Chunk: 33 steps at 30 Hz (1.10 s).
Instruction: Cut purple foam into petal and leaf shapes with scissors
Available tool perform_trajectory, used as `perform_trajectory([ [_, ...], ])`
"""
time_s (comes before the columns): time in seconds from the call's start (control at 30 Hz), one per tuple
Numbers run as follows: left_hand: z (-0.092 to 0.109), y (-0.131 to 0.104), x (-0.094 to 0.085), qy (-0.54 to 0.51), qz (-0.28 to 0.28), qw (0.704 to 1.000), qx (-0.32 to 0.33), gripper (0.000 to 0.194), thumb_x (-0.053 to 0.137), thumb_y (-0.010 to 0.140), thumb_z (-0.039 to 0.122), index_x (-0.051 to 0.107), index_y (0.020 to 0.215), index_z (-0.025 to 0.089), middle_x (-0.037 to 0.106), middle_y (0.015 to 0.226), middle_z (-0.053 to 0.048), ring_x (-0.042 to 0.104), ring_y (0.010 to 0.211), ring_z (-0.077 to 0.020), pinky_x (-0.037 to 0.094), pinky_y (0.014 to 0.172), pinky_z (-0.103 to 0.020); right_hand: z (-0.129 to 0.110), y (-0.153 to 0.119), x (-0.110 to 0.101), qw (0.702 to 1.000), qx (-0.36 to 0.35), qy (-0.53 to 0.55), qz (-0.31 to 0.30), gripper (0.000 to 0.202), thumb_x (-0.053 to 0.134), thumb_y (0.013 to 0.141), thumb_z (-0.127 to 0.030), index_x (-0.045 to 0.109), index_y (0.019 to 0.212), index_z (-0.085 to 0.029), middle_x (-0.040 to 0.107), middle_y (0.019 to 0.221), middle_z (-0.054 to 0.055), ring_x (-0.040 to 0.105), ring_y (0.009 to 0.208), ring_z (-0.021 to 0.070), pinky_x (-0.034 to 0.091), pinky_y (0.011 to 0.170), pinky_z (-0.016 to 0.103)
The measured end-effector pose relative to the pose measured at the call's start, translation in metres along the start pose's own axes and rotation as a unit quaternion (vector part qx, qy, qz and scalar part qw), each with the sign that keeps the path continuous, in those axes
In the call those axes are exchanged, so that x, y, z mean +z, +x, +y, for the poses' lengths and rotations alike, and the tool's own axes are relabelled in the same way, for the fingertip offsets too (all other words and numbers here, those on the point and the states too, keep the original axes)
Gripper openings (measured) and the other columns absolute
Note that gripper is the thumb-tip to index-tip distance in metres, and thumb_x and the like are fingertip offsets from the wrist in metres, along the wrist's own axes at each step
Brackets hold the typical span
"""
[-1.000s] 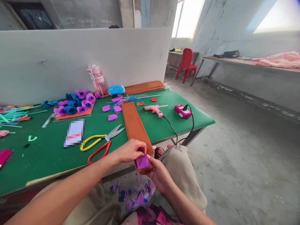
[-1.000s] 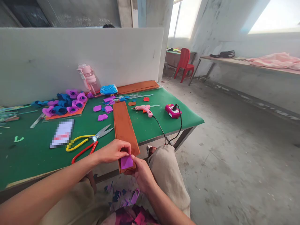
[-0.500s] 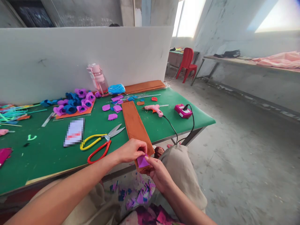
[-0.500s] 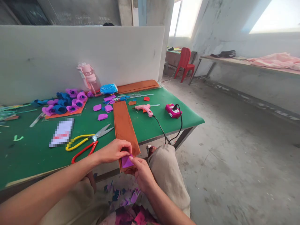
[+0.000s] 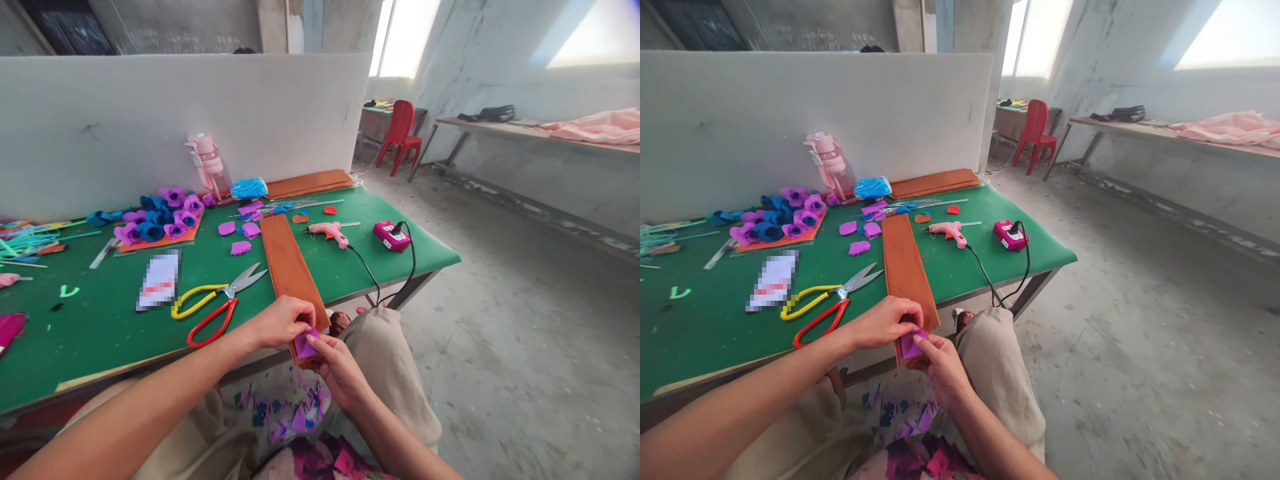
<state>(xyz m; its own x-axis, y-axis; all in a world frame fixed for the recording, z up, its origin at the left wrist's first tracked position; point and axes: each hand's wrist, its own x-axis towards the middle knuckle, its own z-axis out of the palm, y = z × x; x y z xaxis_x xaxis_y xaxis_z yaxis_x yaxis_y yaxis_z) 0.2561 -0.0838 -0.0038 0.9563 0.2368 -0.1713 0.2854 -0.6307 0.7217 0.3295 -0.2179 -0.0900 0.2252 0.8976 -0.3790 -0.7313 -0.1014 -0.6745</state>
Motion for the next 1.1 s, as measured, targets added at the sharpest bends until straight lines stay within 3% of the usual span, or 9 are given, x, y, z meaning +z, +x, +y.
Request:
perform_trajectory([
  [0.47,0.001,0.000,0.000,0.013,-0.003,1.000,0.007,0.009,0.054,0.073,0.012,0.062,0.075,0.016,0.065,0.076,0.000,0.057,0.070,-0.0122,0.039,0.062,-0.020,-0.002,-0.002,0.003,1.000,0.005,-0.017,0.006,0.033,0.077,0.064,-0.043,0.072,0.075,-0.012,0.068,0.067,0.005,0.054,0.058,0.0119,0.041,0.061,0.025],
  [0.53,0.004,-0.004,-0.002,0.039,0.042,0.998,-0.001,0.006,0.057,0.074,0.017,0.060,0.079,0.017,0.064,0.080,0.000,0.056,0.071,-0.0129,0.038,0.062,-0.021,-0.001,-0.002,0.003,1.000,0.004,-0.023,0.015,0.033,0.077,0.063,-0.043,0.071,0.072,-0.012,0.067,0.065,0.004,0.053,0.057,0.0114,0.040,0.059,0.024],
  [0.6,0.004,-0.012,-0.005,0.082,0.129,0.987,-0.039,0.006,0.055,0.078,0.024,0.057,0.079,0.018,0.062,0.078,0.000,0.053,0.069,-0.0133,0.037,0.061,-0.022,0.000,-0.003,0.002,0.999,0.004,-0.030,0.032,0.033,0.077,0.062,-0.043,0.069,0.069,-0.012,0.065,0.062,0.003,0.052,0.054,0.0106,0.040,0.058,0.024],
  [0.67,0.001,-0.025,-0.004,0.106,0.191,0.969,-0.111,0.021,0.047,0.085,0.032,0.052,0.070,0.019,0.057,0.066,0.001,0.050,0.061,-0.0131,0.034,0.056,-0.024,0.001,-0.004,0.000,0.998,0.010,-0.037,0.046,0.034,0.077,0.061,-0.044,0.068,0.066,-0.012,0.063,0.058,0.002,0.051,0.052,0.0105,0.040,0.057,0.025],
  [0.7,-0.002,-0.031,-0.001,0.097,0.189,0.965,-0.152,0.030,0.043,0.087,0.038,0.049,0.065,0.019,0.053,0.059,0.002,0.048,0.057,-0.0128,0.032,0.053,-0.024,0.002,-0.004,0.000,0.998,0.013,-0.040,0.051,0.034,0.077,0.061,-0.044,0.068,0.065,-0.011,0.063,0.057,0.002,0.051,0.051,0.0106,0.040,0.057,0.025],
  [0.77,-0.008,-0.044,0.010,0.020,0.117,0.968,-0.220,0.042,0.037,0.088,0.049,0.045,0.060,0.019,0.048,0.053,0.002,0.048,0.051,-0.0127,0.031,0.048,-0.024,0.002,-0.004,-0.001,0.997,0.017,-0.043,0.057,0.035,0.077,0.060,-0.045,0.067,0.063,-0.012,0.062,0.055,0.002,0.051,0.049,0.0107,0.039,0.056,0.025],
  [0.83,-0.013,-0.054,0.024,-0.128,0.035,0.952,-0.277,0.043,0.038,0.084,0.059,0.048,0.070,0.020,0.050,0.057,0.003,0.048,0.047,-0.0124,0.031,0.040,-0.022,0.003,-0.004,-0.002,0.997,0.016,-0.047,0.059,0.035,0.077,0.060,-0.046,0.067,0.063,-0.012,0.062,0.055,0.002,0.050,0.048,0.0103,0.039,0.055,0.025],
  [0.97,-0.017,-0.055,0.051,-0.361,0.067,0.885,-0.285,0.047,0.053,0.075,0.061,0.051,0.095,0.019,0.055,0.077,0.001,0.050,0.052,-0.0104,0.031,0.036,-0.019,0.006,-0.004,-0.002,0.996,0.007,-0.059,0.060,0.034,0.076,0.062,-0.045,0.069,0.066,-0.012,0.063,0.057,0.003,0.050,0.048,0.0101,0.038,0.054,0.024],
  [1.1,-0.020,-0.042,0.065,-0.434,0.129,0.845,-0.283,0.046,0.065,0.072,0.048,0.057,0.102,0.016,0.060,0.075,-0.001,0.049,0.055,-0.0090,0.029,0.042,-0.018,0.007,-0.005,0.000,0.995,-0.004,-0.072,0.068,0.033,0.076,0.061,-0.044,0.068,0.064,-0.012,0.062,0.056,0.003,0.050,0.049,0.0108,0.037,0.053,0.024],
])
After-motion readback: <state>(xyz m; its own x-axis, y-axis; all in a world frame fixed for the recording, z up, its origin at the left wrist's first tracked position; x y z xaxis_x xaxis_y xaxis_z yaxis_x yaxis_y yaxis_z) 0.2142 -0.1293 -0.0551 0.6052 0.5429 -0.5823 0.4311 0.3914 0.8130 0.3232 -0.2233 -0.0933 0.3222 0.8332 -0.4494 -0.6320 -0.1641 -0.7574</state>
